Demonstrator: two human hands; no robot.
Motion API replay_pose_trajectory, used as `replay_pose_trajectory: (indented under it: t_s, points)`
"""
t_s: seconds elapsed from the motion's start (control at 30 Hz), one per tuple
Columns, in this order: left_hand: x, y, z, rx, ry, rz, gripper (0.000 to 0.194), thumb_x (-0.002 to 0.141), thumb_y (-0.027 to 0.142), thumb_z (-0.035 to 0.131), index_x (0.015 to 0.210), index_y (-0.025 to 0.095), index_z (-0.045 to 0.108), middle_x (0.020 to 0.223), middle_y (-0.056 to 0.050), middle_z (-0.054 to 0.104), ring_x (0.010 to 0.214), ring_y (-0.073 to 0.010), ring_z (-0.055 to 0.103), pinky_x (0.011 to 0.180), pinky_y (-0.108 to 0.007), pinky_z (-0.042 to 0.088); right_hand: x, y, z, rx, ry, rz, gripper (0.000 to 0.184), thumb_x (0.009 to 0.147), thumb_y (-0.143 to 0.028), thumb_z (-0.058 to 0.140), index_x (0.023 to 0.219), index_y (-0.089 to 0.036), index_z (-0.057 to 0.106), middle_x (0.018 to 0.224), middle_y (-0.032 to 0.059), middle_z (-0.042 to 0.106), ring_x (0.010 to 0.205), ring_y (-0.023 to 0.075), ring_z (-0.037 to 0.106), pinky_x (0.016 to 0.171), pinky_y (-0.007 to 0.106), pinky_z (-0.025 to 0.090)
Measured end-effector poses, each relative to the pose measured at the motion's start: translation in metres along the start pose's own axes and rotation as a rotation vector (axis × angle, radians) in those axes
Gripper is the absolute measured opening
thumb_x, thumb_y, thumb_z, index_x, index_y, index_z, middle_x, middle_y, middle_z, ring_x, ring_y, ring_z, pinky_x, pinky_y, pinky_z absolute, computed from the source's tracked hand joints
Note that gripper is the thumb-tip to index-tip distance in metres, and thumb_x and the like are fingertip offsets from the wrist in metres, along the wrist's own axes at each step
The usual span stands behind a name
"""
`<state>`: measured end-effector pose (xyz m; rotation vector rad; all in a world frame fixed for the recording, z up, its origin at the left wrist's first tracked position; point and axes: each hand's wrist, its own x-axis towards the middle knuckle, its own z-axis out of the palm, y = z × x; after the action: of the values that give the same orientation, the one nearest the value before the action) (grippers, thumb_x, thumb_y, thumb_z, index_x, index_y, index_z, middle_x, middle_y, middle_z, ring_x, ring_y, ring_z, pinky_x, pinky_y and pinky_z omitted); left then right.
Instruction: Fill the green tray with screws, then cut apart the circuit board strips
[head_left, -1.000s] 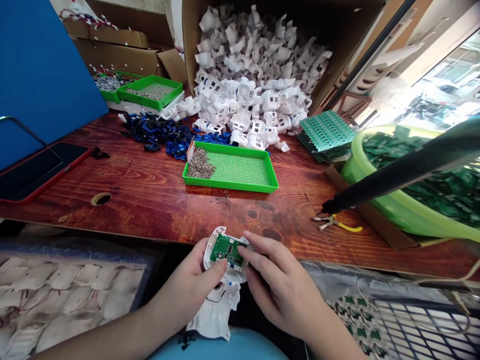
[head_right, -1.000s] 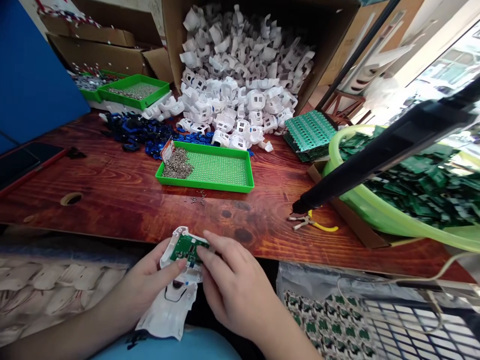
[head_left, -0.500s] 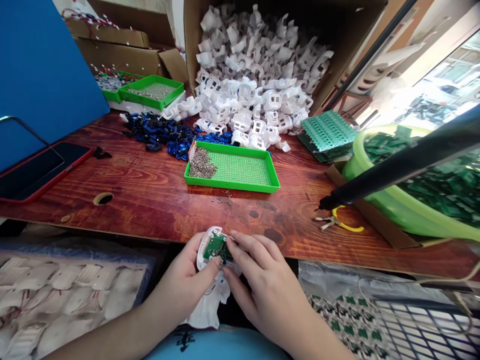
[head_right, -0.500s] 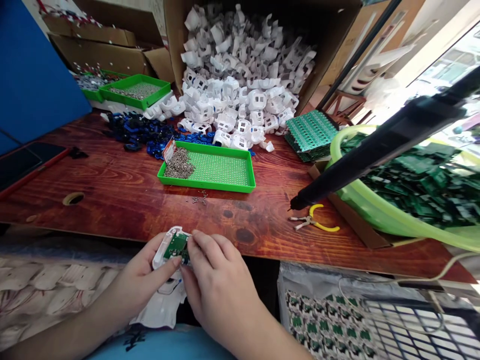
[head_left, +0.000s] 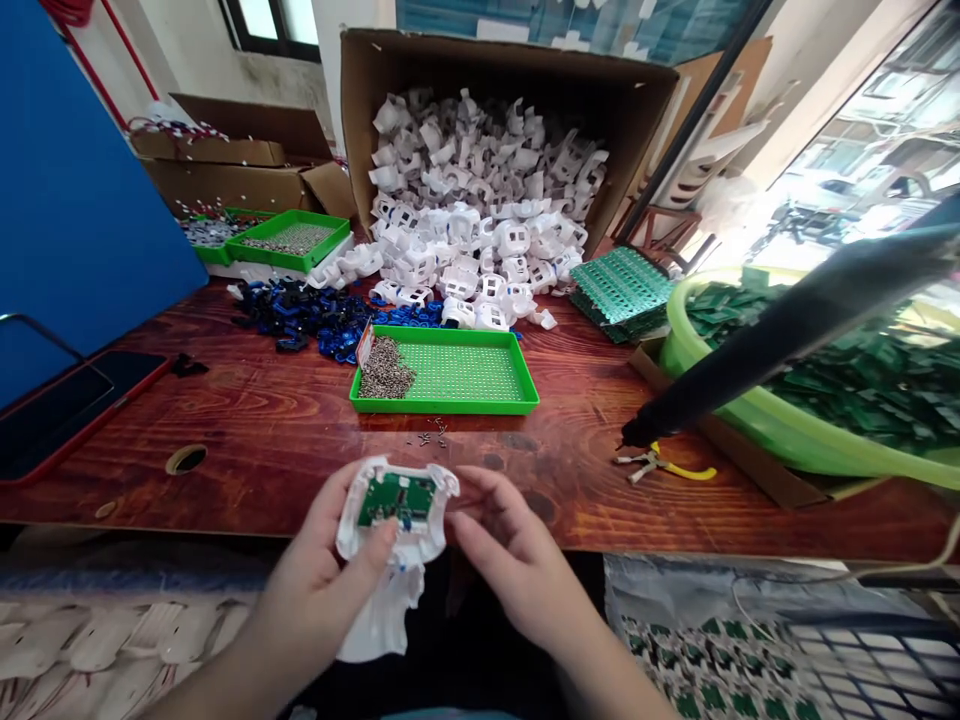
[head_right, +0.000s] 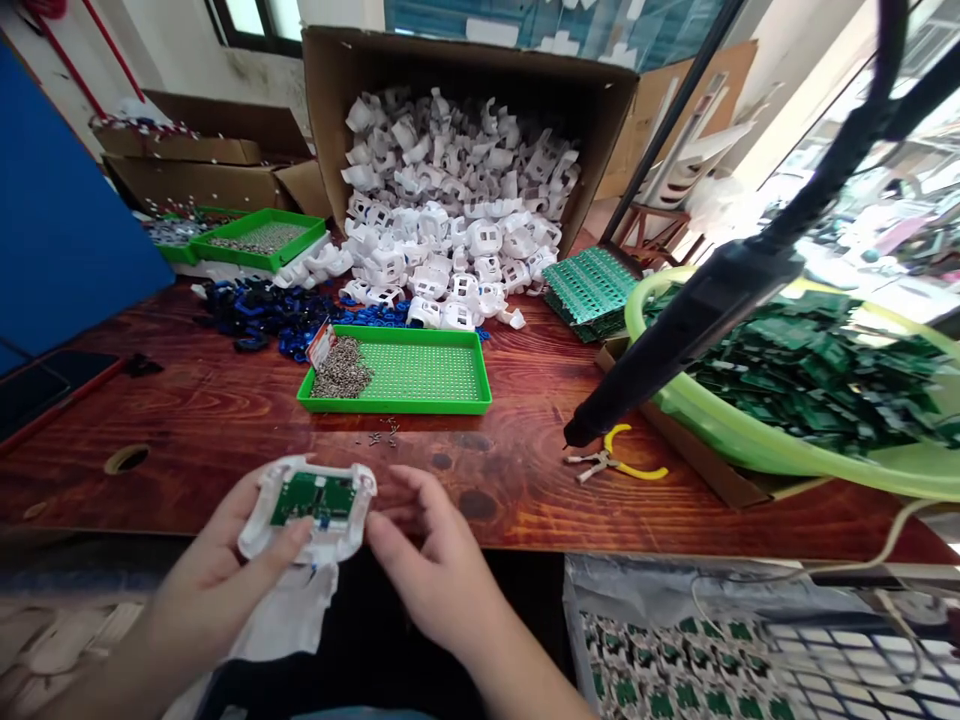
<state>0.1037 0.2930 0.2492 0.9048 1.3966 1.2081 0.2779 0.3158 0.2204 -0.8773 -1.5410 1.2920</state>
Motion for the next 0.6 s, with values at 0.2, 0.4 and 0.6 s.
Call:
replay_pose_trajectory:
  t_s: [0.2,0.4,0.6]
  points:
    - [-0.010,-0.018,0.012,0.082,0.005,0.085,0.049,0.073,0.035,0.063,0.117,0.023,0.046,0.109,-0.004,0.059,0.102,-0.0217,0.054,0.083,-0.025,0.043,0.010,-0.006,0.021,0.225,-0.058,0.186,0.025,0.083,-0.037,0.059,0.095,-0.018,0.050,0.082,0.0021,0.054,0.071,0.0137,0.053,0.063,0.021,0.047]
    - [-0.007,-0.018,0.008,0.183,-0.039,0.087,0.048,0.077,0.035,0.059,0.119,0.022,0.042,0.111,-0.005,0.059,0.103,-0.0218,0.055,0.083,-0.026,0.043,0.011,0.001,0.015,0.325,-0.045,0.282,0.028,0.077,-0.037,0.066,0.088,-0.017,0.050,0.077,0.0000,0.050,0.068,0.0121,0.048,0.062,0.021,0.042]
    - [-0.004,-0.028,-0.001,0.300,-0.174,0.164,0.044,0.084,0.033,0.050,0.125,0.025,0.035,0.117,-0.005,0.055,0.107,-0.0199,0.053,0.090,-0.029,0.042,0.011,-0.003,0.012,0.346,-0.046,0.359,0.033,0.072,-0.039,0.070,0.077,-0.017,0.047,0.070,-0.0033,0.045,0.062,0.0105,0.043,0.058,0.019,0.037]
